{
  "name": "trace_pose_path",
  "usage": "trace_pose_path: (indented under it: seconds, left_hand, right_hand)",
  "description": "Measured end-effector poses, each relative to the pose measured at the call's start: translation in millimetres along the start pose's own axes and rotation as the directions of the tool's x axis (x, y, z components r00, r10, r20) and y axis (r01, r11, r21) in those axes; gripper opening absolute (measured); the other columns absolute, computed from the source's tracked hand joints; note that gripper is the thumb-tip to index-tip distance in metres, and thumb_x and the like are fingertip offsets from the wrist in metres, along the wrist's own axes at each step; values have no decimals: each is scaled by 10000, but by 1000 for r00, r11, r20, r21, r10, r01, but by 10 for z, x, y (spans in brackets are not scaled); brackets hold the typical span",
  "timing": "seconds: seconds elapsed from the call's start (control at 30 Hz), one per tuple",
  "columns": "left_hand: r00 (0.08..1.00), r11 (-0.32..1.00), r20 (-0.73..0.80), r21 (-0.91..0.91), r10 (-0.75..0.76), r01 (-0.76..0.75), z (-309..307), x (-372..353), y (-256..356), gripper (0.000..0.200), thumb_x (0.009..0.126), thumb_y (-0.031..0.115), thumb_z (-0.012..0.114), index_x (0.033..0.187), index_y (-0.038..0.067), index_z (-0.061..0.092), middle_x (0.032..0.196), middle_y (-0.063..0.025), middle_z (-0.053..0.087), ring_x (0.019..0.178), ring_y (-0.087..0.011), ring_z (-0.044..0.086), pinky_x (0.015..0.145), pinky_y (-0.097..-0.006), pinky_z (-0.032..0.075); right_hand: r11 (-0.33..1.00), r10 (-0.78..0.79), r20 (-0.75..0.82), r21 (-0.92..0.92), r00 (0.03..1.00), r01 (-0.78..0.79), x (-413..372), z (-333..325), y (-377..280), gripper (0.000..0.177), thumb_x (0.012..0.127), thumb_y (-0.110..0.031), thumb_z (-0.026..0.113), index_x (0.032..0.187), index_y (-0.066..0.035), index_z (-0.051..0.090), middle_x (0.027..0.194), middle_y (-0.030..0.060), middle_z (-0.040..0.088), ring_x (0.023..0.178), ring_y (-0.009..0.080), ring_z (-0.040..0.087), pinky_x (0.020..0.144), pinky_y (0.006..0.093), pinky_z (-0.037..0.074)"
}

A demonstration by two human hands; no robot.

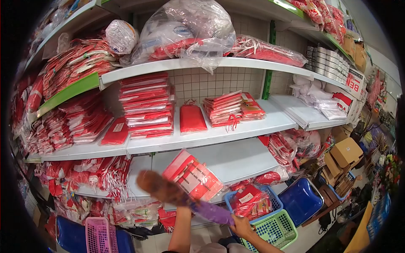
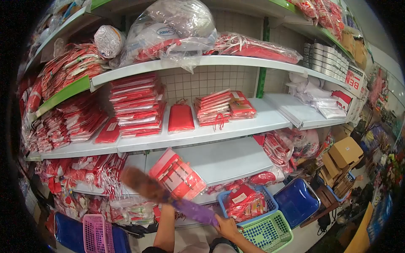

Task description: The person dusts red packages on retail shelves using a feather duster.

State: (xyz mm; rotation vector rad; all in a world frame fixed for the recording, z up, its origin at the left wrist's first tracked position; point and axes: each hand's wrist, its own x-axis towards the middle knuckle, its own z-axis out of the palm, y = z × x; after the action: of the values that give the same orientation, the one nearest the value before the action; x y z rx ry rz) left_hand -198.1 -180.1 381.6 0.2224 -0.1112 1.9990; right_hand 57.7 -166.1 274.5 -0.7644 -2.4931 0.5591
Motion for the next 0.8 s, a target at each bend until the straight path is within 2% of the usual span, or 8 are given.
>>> trace_pose_path:
  seconds: [0.1,0.13,0.23,0.37,0.5,0.63,0.73,0.8]
  left_hand:
    - [994,988,77,-130,-74,84,89,-53,-27,574,913,462,324,1303,45,381,1284,-171,457,1135,-362,478,953,-516,397]
    - [983,996,166,20,81,-85,-989,75,158,534,906,440,377,1240,30,447,1206,-156,517,1076,-342,517,909,-492,437]
    - [961,964,-202,226,189,-142,-566,9,51,506,896,422,422,1217,33,461,1184,-151,529,1005,-339,550,854,-481,473]
    - [848,990,513,28,-133,139,-1038,223,188,480,885,426,434,1184,54,483,1098,-140,563,878,-290,574,735,-408,504]
    - [987,950,-43,278,158,-140,88,-105,-197,511,908,449,345,1161,35,504,1098,-141,589,961,-288,591,841,-423,492]
    - [974,990,211,-103,-78,101,-949,61,-23,539,905,458,332,1192,26,479,1165,-153,548,1025,-309,552,912,-435,446]
    - [975,992,193,86,-113,98,-88,-150,-191,553,896,478,331,1190,37,489,1149,-144,559,1034,-284,551,909,-424,444]
    - [991,916,-117,401,71,-18,-150,-146,-168,551,892,482,334,1196,46,481,1167,-127,543,1041,-277,544,895,-419,450]
  right_hand:
    - [982,169,-153,110,974,-154,-10,56,17,597,829,-356,591,1208,74,424,616,223,562,560,384,572,522,440,440]
    - [901,381,-159,286,911,-327,52,63,-2,586,806,-300,608,1214,74,416,656,226,575,599,388,579,543,444,445]
    - [898,339,-232,369,912,-240,102,-4,-94,593,816,-304,601,1227,74,403,665,220,581,605,386,582,539,439,445]
    - [994,109,-63,22,992,-108,132,-224,-222,563,830,-313,594,1224,52,421,683,219,590,611,389,584,548,427,448]
    - [919,303,-227,325,925,-221,379,-434,-375,516,808,-277,606,1197,29,461,683,220,589,615,389,584,559,435,452]
    - [999,34,-57,-40,998,-37,349,-488,-381,496,831,-284,592,1188,36,466,646,226,575,596,385,583,549,430,449]
    - [984,175,-118,-23,978,-179,391,-568,-462,496,839,-297,586,1185,38,465,634,230,573,580,386,581,545,429,448]
    - [947,289,-213,209,933,-245,442,-489,-401,498,826,-288,591,1184,35,466,639,230,577,580,382,584,549,435,452]
